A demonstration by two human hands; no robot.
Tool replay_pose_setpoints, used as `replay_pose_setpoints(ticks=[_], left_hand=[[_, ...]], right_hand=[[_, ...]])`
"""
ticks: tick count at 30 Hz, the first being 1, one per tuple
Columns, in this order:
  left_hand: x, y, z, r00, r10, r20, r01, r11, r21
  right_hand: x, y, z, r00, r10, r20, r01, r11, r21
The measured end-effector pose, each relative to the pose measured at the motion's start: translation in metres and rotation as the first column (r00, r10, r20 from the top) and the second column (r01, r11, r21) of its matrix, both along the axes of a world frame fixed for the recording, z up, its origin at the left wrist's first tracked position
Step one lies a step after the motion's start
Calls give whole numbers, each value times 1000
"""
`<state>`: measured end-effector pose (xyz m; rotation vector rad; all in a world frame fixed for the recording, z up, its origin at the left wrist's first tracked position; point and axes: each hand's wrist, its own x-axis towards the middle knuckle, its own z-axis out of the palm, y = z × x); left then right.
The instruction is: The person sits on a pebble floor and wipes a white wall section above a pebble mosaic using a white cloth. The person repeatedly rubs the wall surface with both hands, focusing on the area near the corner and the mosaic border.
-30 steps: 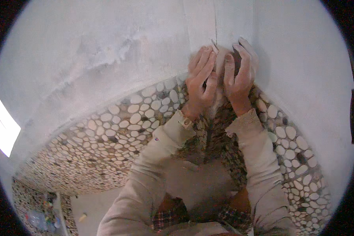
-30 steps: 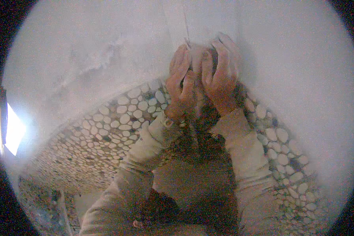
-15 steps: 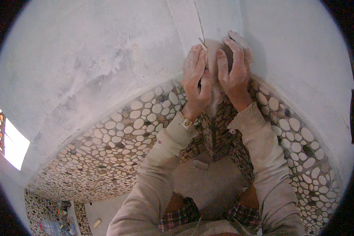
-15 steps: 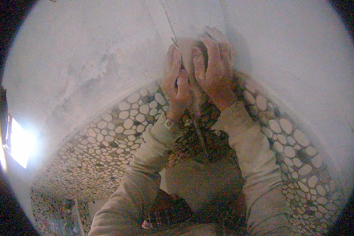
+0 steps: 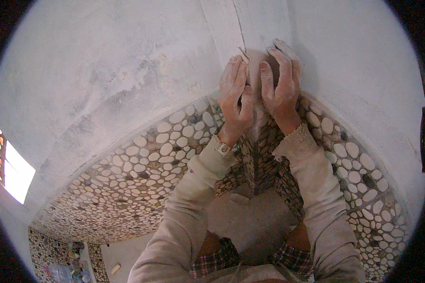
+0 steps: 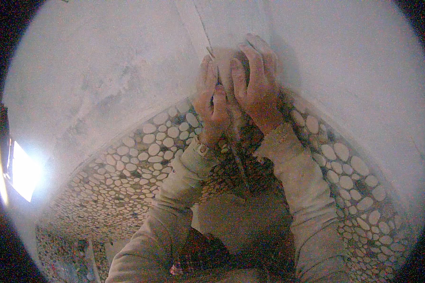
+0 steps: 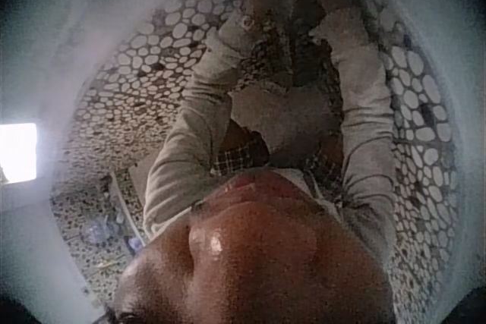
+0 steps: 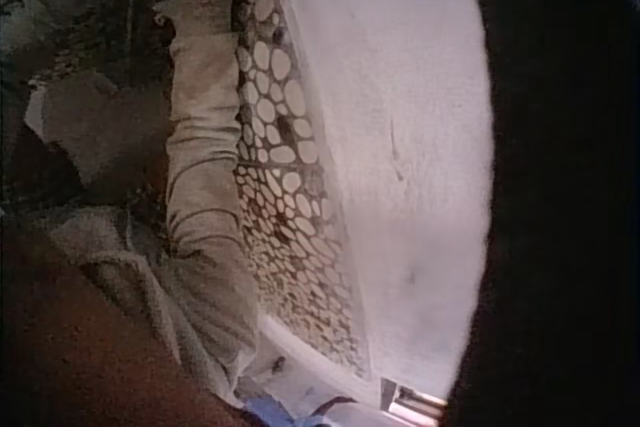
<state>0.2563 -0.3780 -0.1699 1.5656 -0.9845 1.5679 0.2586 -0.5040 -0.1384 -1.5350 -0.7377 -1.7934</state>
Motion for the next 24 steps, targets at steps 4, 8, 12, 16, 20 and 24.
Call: replay_pose_setpoints(ticks=[4,8,12,16,20,24], left_hand=[[1,0,-2,1000,14,-19,-14,1000,-6],[1,1,-1,1000,2,-7,-2,1000,-1],[-2,-1,1,1000,1,-6,-1,1000,-16],[-40,-12,22,884,224,-410,-211,974,78],[-6,0,3,994,58,-95,-58,998,4],[1,-2,0,1000,-9,11,10,1000,-17]], right_hand=[[2,0,-1,999,39,4,-39,999,12],[3,0,-2,1000,-19,-5,19,1000,-11],[4,0,0,1000,0,21,0,1000,-8],[1,-1,-3,1000,14,-28,-14,1000,7],[1,1,0,1000,2,2,-2,1000,-5],[-2,-1,1,1000,-2,-5,2,1000,-2]])
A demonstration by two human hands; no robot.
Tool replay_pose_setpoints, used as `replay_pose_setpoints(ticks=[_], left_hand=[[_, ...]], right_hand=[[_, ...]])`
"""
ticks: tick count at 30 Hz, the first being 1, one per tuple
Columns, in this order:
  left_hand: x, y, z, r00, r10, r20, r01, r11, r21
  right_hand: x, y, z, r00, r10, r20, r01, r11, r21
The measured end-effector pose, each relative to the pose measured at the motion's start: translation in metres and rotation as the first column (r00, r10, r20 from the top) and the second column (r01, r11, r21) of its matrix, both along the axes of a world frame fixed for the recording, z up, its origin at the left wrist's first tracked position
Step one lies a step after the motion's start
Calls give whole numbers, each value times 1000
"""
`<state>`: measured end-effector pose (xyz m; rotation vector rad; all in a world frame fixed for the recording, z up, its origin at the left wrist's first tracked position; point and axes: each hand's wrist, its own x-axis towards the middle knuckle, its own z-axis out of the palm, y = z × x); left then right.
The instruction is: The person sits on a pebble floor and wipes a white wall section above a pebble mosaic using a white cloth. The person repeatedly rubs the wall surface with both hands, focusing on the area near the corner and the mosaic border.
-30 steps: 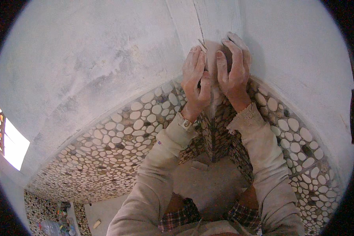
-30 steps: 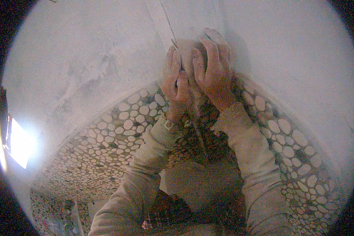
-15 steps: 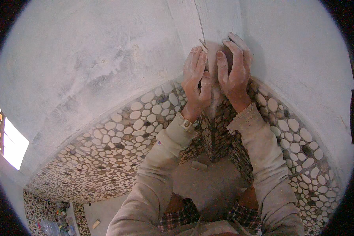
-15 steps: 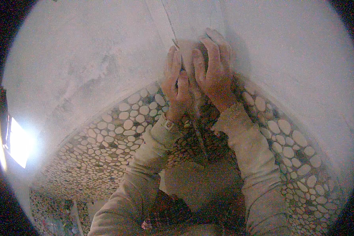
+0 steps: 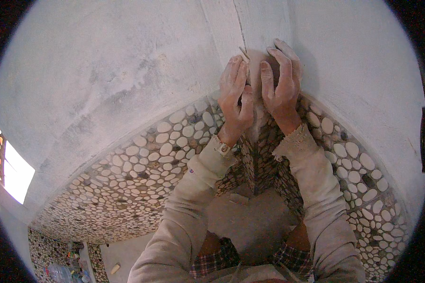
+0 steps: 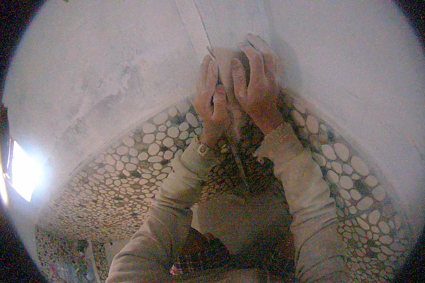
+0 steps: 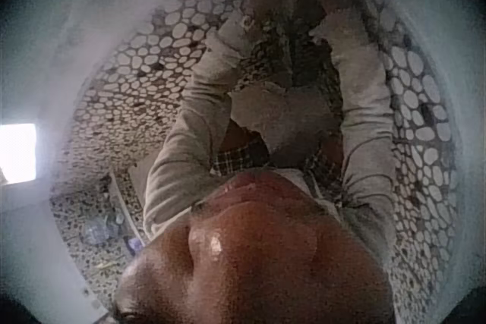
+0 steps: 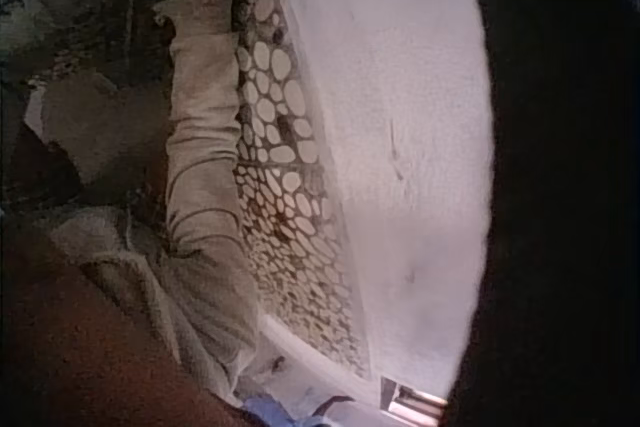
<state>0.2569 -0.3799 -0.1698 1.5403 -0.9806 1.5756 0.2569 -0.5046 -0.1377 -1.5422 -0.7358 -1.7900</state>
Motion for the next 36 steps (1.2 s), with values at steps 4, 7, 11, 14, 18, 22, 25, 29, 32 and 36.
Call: replay_pose_setpoints(ticks=[4,7,11,14,18,22,25,29,32,36], left_hand=[[-1,0,0,1000,6,-9,-6,1000,-4],[-5,-1,2,1000,5,-25,-5,1000,-1],[-1,0,-1,1000,-10,-5,10,1000,-4],[0,0,-2,1000,1,-8,-1,1000,-3],[3,0,-2,1000,14,-2,-14,1000,1],[-3,0,0,1000,18,-22,-18,1000,-4],[-3,-1,1,1000,15,-21,-15,1000,-3],[-1,0,-1,1000,9,-14,-9,1000,-9],[-13,-4,0,994,7,-105,-12,999,-45],[4,2,-2,1000,-4,23,4,1000,9]], right_hand=[[2,0,-1,1000,6,-6,-6,1000,6],[8,-1,-3,1000,-14,13,14,1000,-8],[5,1,-2,1000,9,9,-9,1000,0],[4,1,-3,1000,3,-6,-3,1000,1],[4,0,-2,1000,-16,1,16,1000,-1],[5,-1,-2,1000,6,-9,-6,1000,-18],[5,-2,-3,999,35,-14,-35,999,-17],[6,-1,-3,999,37,-11,-38,999,-16],[5,-2,-3,999,38,-15,-39,999,-18],[3,-1,-2,999,38,-13,-38,999,-23]])
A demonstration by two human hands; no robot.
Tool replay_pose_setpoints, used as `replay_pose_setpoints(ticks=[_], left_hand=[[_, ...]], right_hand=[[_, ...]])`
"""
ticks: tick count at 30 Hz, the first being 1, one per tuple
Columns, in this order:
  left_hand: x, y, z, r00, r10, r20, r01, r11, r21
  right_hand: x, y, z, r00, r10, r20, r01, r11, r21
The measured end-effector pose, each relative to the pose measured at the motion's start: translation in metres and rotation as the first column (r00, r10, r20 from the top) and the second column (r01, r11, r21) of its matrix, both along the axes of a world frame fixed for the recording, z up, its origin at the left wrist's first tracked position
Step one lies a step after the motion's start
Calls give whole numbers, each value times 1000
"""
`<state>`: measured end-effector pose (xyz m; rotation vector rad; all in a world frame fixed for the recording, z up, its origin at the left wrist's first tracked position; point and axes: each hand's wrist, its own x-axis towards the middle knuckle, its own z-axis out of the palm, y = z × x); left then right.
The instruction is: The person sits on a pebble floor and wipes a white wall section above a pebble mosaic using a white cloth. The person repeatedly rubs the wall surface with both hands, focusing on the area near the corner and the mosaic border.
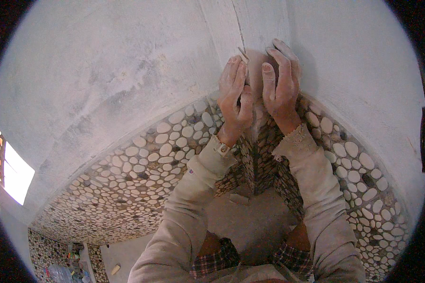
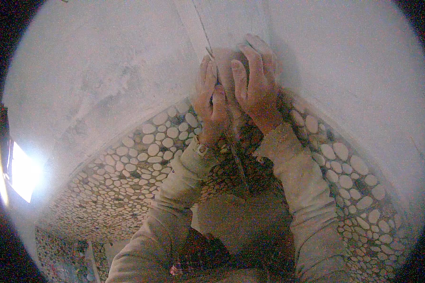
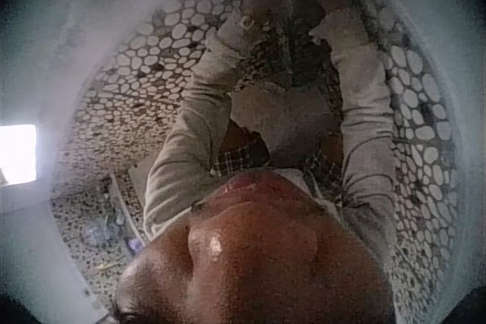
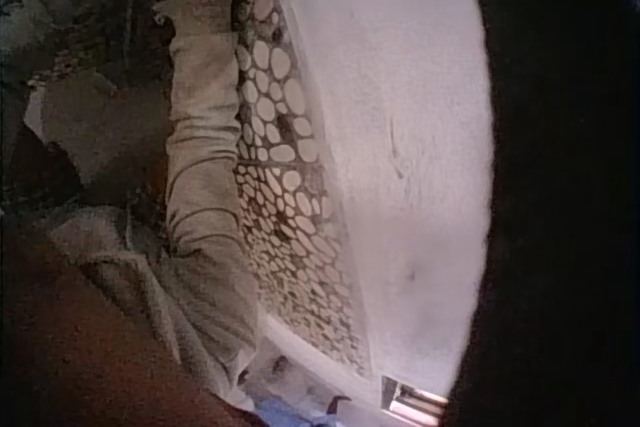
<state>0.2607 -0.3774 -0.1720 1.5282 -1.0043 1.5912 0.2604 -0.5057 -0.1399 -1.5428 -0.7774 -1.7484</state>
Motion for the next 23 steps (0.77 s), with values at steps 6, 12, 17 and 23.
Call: replay_pose_setpoints(ticks=[6,12,17,23], left_hand=[[-5,-2,0,999,29,-41,-29,999,-13],[-13,-6,3,996,43,-84,-47,998,-43],[-17,-6,5,993,48,-103,-53,998,-38],[-16,-6,5,994,33,-107,-38,998,-42]], right_hand=[[2,0,-1,1000,6,15,-6,1000,-1],[0,-2,0,999,14,32,-14,1000,-4],[0,0,-1,999,37,12,-38,999,8],[0,-1,-1,1000,15,23,-15,1000,-2]])
